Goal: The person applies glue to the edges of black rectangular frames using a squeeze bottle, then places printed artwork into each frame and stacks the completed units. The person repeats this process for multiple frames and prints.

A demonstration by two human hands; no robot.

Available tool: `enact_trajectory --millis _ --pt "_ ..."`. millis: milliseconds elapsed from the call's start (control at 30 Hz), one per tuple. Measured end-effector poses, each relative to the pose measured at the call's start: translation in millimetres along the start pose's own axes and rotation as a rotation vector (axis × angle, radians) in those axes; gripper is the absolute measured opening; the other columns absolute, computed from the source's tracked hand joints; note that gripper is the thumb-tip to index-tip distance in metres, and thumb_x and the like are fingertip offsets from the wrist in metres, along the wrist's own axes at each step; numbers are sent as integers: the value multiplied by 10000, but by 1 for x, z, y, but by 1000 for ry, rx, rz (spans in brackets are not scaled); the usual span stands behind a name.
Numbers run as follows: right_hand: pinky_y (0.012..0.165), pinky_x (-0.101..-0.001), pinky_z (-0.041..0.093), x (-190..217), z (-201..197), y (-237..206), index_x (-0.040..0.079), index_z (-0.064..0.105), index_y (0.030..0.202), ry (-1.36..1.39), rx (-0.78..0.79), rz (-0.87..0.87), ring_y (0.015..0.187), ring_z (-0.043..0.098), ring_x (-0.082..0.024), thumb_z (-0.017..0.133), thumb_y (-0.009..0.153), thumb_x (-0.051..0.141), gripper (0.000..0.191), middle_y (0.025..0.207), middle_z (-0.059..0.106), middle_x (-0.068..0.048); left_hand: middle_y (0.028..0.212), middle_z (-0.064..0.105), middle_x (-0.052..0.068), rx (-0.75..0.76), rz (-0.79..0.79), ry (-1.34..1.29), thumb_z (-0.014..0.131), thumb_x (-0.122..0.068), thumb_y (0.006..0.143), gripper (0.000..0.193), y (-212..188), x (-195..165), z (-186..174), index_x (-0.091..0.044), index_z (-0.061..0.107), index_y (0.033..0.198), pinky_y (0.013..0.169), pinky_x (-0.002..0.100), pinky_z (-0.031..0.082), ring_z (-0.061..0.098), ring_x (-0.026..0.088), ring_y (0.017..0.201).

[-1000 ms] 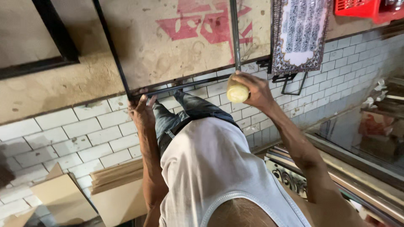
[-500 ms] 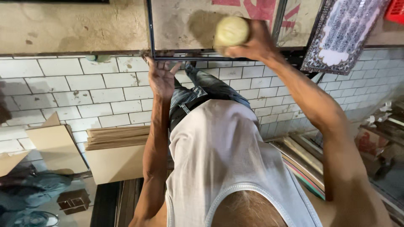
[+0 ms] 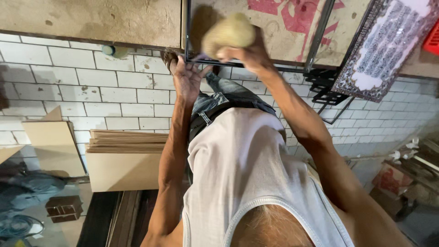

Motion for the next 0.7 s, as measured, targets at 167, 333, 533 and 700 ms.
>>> enact_trajectory --millis 167,333,533,700 --pt "667 -374 660 -1 -92 -72 -66 686 1139 22 -262 70 775 754 -226 836 786 7 390 941 748 -150 1049 725 124 166 14 -148 449 -352 1153 365 6 8 -10 -44 640 1200 997 619 598 615 176 842" --pt "672 -386 653 1 -177 -144 -98 679 1128 -16 -449 112 767 731 -235 833 824 -34 346 979 737 -171 1090 730 111 118 14 -132 447 -367 1123 402 11 9 -25 -48 676 1212 994 625 561 645 212 946" --pt "551 -339 586 17 -247 -185 -32 677 1100 -152 -578 161 667 691 -228 786 789 -26 329 876 712 -142 1256 717 131 86 30 4 489 -383 1079 365 4 1 -12 -100 668 1225 1041 647 498 636 344 1249" --pt "577 -298 557 38 -286 -126 -13 626 898 346 -486 -5 698 626 -185 704 899 96 134 831 625 -79 1203 695 186 26 109 65 431 -444 1105 510 0 -11 -5 4 620 1261 1131 699 455 630 397 1233"
Point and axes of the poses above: each hand's wrist, its own y-axis towards the middle knuckle, its own z-axis out of the palm, x = y × z, the point moved 3 cm from there along y, towards the middle knuckle
